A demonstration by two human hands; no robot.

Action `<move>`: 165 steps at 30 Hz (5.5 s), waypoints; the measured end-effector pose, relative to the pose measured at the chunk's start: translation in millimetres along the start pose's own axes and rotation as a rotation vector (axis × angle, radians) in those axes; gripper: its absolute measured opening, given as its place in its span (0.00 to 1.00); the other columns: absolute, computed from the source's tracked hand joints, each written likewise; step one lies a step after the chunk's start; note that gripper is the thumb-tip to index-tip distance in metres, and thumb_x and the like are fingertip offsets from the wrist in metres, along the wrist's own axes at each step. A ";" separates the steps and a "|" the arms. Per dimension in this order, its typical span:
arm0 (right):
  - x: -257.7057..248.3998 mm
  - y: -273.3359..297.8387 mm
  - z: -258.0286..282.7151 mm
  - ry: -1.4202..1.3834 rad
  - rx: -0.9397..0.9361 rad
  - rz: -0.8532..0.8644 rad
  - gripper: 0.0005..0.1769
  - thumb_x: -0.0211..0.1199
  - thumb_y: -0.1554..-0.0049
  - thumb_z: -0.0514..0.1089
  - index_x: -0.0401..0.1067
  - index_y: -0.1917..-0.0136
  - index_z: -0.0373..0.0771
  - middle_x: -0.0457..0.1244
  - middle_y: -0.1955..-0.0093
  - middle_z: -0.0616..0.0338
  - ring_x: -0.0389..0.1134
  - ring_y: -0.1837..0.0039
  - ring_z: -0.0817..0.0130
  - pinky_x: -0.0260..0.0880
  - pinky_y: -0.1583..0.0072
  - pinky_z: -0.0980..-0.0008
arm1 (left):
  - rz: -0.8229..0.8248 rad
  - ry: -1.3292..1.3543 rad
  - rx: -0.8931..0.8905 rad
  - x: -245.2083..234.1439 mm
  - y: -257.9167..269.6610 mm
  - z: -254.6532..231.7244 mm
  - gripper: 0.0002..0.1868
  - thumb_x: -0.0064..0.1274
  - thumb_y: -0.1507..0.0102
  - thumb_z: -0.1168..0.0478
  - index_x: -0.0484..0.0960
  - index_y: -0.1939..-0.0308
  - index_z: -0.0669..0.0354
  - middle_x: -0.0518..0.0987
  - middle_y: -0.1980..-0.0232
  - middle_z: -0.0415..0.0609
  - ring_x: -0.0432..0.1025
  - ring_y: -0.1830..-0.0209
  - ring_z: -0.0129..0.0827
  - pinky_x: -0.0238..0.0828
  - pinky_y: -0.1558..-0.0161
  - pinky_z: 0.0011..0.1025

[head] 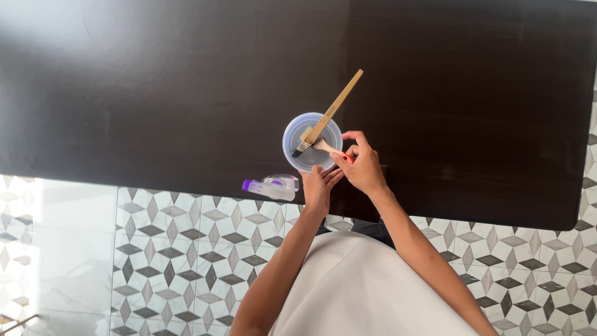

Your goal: The person applies a liquid from a container onto a dark wooden table using a brush, spreading it across the surface with repeated strokes.

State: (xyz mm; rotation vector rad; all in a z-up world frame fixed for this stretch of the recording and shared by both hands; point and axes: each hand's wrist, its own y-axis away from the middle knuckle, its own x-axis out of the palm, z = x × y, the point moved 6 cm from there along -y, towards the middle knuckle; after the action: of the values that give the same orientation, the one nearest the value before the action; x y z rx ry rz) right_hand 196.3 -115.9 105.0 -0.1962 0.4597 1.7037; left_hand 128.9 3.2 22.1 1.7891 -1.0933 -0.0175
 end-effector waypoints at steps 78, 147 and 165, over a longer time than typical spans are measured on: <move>-606.7 -195.5 -266.4 0.331 -0.483 -0.262 0.04 0.61 0.26 0.33 0.69 0.39 0.30 0.68 0.48 0.48 0.75 0.45 0.59 0.76 0.45 0.64 | -0.160 -0.889 0.204 317.9 -30.3 215.8 0.30 0.53 0.35 0.48 0.74 0.31 0.56 0.81 0.73 0.46 0.67 0.83 0.21 0.67 0.78 0.23; -576.6 -138.6 -261.7 0.270 -0.395 -0.159 0.08 0.59 0.30 0.32 0.71 0.38 0.34 0.71 0.45 0.50 0.75 0.44 0.60 0.76 0.44 0.65 | 0.032 -1.087 0.463 324.7 -43.4 208.1 0.20 0.34 0.33 0.58 0.73 0.44 0.67 0.83 0.64 0.59 0.82 0.68 0.42 0.78 0.65 0.37; -582.6 -259.6 -255.0 0.303 -0.602 -0.229 0.09 0.58 0.27 0.29 0.69 0.35 0.33 0.69 0.42 0.47 0.75 0.44 0.58 0.78 0.42 0.65 | 0.092 -1.190 0.573 319.8 -26.7 199.8 0.23 0.33 0.33 0.58 0.78 0.47 0.71 0.73 0.44 0.64 0.72 0.46 0.50 0.68 0.44 0.42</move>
State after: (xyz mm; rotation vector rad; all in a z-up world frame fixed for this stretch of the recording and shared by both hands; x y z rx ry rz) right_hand 526.9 -715.1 46.7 -0.9179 0.1215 1.5478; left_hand 243.4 -356.4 42.7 2.2519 -2.1646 -0.8865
